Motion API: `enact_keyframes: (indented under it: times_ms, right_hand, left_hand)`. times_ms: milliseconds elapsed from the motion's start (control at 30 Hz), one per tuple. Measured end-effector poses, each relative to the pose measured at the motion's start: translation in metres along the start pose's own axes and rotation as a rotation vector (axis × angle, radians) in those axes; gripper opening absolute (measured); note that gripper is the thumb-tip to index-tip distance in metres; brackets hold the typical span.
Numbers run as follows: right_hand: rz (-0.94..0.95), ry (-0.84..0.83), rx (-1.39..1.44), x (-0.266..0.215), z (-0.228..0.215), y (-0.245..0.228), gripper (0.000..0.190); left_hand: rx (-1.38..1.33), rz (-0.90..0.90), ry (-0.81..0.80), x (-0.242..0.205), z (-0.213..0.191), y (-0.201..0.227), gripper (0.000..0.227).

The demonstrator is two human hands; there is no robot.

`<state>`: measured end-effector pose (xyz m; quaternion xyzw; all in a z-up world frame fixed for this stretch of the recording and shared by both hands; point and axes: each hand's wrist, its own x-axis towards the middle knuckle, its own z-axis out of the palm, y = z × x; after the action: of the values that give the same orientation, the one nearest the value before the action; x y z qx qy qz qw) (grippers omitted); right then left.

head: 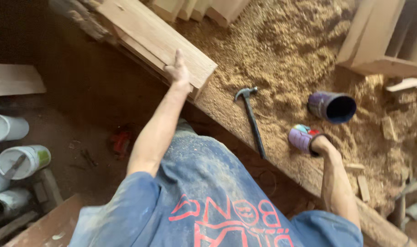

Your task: The person assembles a wooden box by hammering nails into wooden planks and arranging the sections. They use a hammer to drive nails into the boards, pick up small nails from a container, and fit the sides of the box together.

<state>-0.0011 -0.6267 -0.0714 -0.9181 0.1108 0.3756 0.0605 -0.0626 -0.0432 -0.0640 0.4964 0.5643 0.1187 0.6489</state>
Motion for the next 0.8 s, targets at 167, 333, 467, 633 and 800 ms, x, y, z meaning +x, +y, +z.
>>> enact_keyframes:
  times_ms: [167, 333, 467, 633, 800]
  right_hand:
    - [-0.025, -0.034, 0.017, -0.025, -0.014, -0.005, 0.019]
    - [0.000, -0.073, 0.030, -0.050, -0.017, -0.010, 0.019]
    - [0.015, -0.081, 0.031, -0.069, -0.020, -0.010, 0.019]
    - [0.041, -0.092, 0.053, -0.086, -0.010, -0.009, 0.018]
    - [0.009, -0.078, 0.034, -0.065, -0.024, -0.017, 0.018]
  left_hand:
    - [-0.071, 0.133, 0.373, 0.013, -0.001, -0.046, 0.067]
    - [0.024, 0.193, 0.363, 0.017, -0.018, -0.037, 0.069]
    - [0.124, 0.151, 0.341, 0.030, -0.011, -0.014, 0.069]
    - [0.026, 0.087, 0.154, 0.026, -0.025, -0.022, 0.078]
    - [0.126, 0.086, 0.168, 0.039, -0.038, -0.028, 0.089]
